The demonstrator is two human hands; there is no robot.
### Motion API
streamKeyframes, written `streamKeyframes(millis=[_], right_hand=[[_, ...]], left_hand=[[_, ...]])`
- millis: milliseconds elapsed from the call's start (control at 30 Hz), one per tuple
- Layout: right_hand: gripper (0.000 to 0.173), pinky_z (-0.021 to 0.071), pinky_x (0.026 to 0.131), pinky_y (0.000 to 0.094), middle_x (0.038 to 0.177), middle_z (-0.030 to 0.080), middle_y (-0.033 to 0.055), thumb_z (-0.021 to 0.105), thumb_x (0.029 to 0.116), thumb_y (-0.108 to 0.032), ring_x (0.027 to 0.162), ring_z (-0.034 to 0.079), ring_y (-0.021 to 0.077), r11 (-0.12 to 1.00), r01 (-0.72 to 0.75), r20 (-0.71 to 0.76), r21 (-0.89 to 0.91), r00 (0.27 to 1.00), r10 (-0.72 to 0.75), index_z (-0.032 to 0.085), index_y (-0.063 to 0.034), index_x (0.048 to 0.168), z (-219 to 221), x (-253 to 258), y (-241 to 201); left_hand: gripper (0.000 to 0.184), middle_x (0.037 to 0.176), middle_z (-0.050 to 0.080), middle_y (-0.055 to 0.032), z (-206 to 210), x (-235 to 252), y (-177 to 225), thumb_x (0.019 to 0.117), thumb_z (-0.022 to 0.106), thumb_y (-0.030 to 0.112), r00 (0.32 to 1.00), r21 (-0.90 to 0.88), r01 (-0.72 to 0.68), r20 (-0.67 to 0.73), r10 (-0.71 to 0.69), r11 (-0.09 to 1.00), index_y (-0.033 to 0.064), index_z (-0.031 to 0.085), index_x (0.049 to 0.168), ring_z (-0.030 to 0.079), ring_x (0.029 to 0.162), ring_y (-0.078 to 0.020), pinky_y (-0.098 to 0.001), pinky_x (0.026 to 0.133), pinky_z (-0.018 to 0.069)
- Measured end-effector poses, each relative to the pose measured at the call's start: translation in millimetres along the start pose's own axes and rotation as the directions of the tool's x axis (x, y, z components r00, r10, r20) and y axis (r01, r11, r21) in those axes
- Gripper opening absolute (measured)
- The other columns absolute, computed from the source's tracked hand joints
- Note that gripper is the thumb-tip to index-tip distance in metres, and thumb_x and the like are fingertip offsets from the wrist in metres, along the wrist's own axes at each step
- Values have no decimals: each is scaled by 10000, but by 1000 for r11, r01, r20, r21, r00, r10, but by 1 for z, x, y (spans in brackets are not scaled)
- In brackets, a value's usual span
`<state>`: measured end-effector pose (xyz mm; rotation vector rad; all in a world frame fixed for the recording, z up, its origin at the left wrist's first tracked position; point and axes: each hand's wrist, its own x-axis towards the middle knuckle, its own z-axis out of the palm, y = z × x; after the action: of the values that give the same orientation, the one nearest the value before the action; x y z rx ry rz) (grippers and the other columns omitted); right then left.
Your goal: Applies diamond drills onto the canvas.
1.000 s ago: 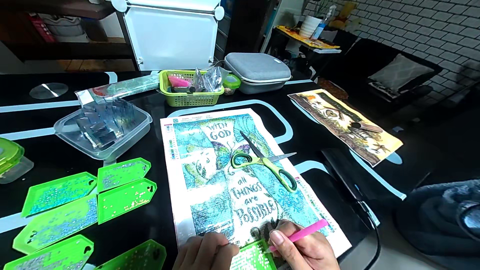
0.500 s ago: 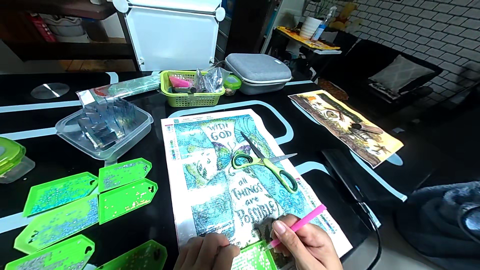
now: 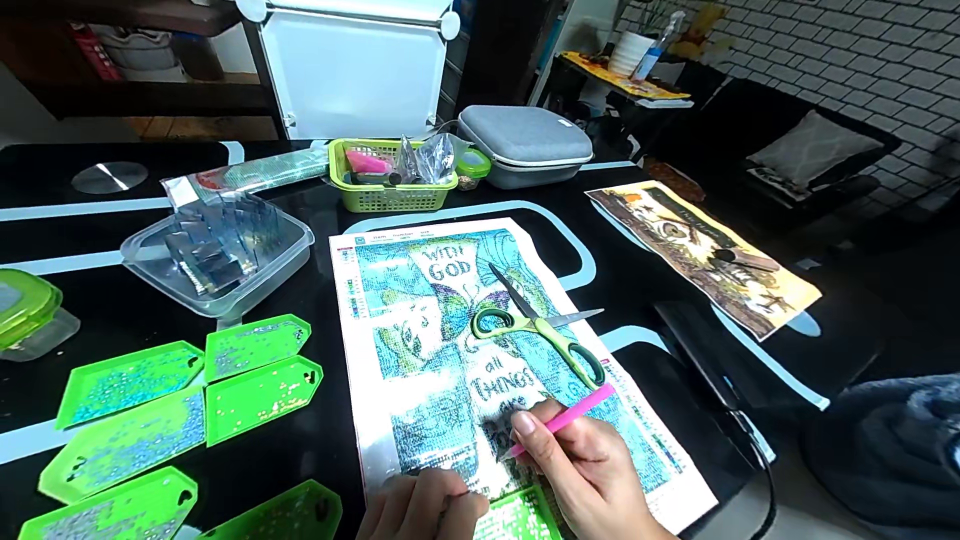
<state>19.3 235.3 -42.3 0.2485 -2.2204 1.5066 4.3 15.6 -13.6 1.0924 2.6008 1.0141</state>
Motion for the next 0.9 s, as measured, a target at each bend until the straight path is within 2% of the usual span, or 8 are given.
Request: streamKeyframes(millis=[533,700,800,900], right_hand=[[301,474,576,122,698,601,2,532,1088,-224,626,570,-24,994,50,33,-100,998,-47,622,-34,872,-1,-1,3],[271,496,602,117,729,615,-16,504,1101,-224,656,589,-33,995,89,-14,-42,996,-89,623,-58,922,-3,-1,1],[279,504,649,162,745,613,6,501,1101,-255,684,599,13,982,139,-3,-124,990,-141,610,-71,921,-3,-2,0],[286,512,641,170,734,614,18,507,1097,-247,671,602,23,979,127,26,-158,992,-125,607,-59,905,-2,-2,1]], left_hand=[[451,1147,703,-131,0,0,0,815,822,397,1000,5,2,4,-2,1000,110,760,1157,653,1009,-319,-451,885,511],[452,1139,706,-141,0,1,0,808,827,399,1000,0,3,-3,-3,1000,105,765,1146,658,1007,-328,-464,890,514],[449,1144,706,-138,0,1,1,807,828,395,1000,-3,7,-2,-7,1000,107,766,1146,656,1012,-326,-460,896,514],[446,1145,705,-138,0,0,0,808,828,393,1000,1,5,-5,-5,1000,108,766,1146,654,1013,-325,-455,898,512]])
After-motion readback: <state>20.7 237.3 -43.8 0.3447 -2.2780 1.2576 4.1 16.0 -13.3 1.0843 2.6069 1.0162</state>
